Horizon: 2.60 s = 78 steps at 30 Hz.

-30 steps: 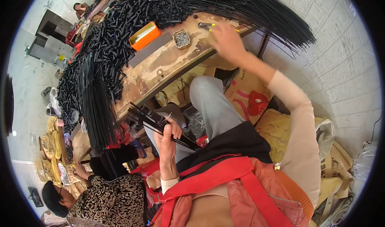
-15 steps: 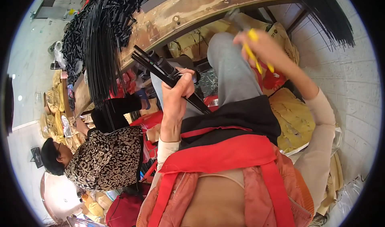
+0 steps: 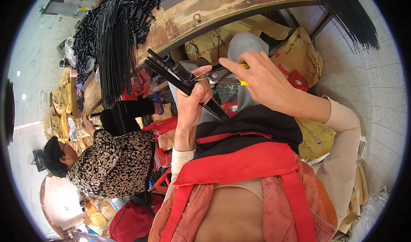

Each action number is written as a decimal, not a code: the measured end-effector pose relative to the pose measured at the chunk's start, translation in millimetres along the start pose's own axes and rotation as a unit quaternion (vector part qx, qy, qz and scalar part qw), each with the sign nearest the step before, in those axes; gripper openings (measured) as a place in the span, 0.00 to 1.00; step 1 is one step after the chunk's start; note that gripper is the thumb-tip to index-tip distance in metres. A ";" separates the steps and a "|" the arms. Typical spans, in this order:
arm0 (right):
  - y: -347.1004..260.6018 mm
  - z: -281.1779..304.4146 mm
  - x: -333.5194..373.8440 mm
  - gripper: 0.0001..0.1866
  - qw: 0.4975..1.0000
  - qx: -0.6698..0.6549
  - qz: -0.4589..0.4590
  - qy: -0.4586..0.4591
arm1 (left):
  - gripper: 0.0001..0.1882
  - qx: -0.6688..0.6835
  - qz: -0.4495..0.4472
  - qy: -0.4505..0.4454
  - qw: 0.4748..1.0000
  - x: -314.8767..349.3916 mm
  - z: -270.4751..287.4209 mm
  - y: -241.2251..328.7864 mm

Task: Grouping and trimming black plastic rods at a manufacturing workbench.

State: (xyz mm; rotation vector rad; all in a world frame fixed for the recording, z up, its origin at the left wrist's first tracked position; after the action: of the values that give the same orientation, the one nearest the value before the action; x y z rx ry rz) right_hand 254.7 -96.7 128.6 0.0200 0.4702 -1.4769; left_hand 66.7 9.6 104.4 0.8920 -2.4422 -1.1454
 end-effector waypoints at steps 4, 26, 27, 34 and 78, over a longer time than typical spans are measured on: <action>-8.6 12.3 2.9 0.32 0.993 0.118 0.006 -0.018 | 0.23 -0.004 -0.022 0.050 0.998 -1.1 -0.3 -1.7; 8.4 17.6 -26.0 0.33 0.971 0.185 0.149 0.008 | 0.28 0.021 0.017 -0.033 0.999 -1.3 10.8 -0.4; 8.7 29.5 -34.8 0.28 0.955 0.203 0.215 0.022 | 0.28 0.021 0.021 -0.031 0.999 0.4 12.0 2.0; -20.9 47.8 -13.0 0.22 0.918 -0.226 -0.085 -0.313 | 0.25 -0.003 0.050 -0.091 0.995 5.9 7.1 -0.1; -5.4 5.2 6.5 0.35 0.663 -0.587 -0.153 -0.438 | 0.18 -0.029 0.062 -0.121 0.990 2.3 22.4 8.0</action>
State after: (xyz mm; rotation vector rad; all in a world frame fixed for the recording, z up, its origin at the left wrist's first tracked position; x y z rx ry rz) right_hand 251.2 -105.0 132.7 -1.8080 0.5401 -1.0555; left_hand 50.4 25.1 96.4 0.6038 -2.5971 -1.3393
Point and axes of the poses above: each hand's wrist, its own x-axis away from the middle knuckle, its own z-axis out of the back of the hand, y = z × x, the point moved 1 cm from there along -x, towards the middle knuckle, and after that the axes turned 15 degrees about x, right-handed, at the moved point
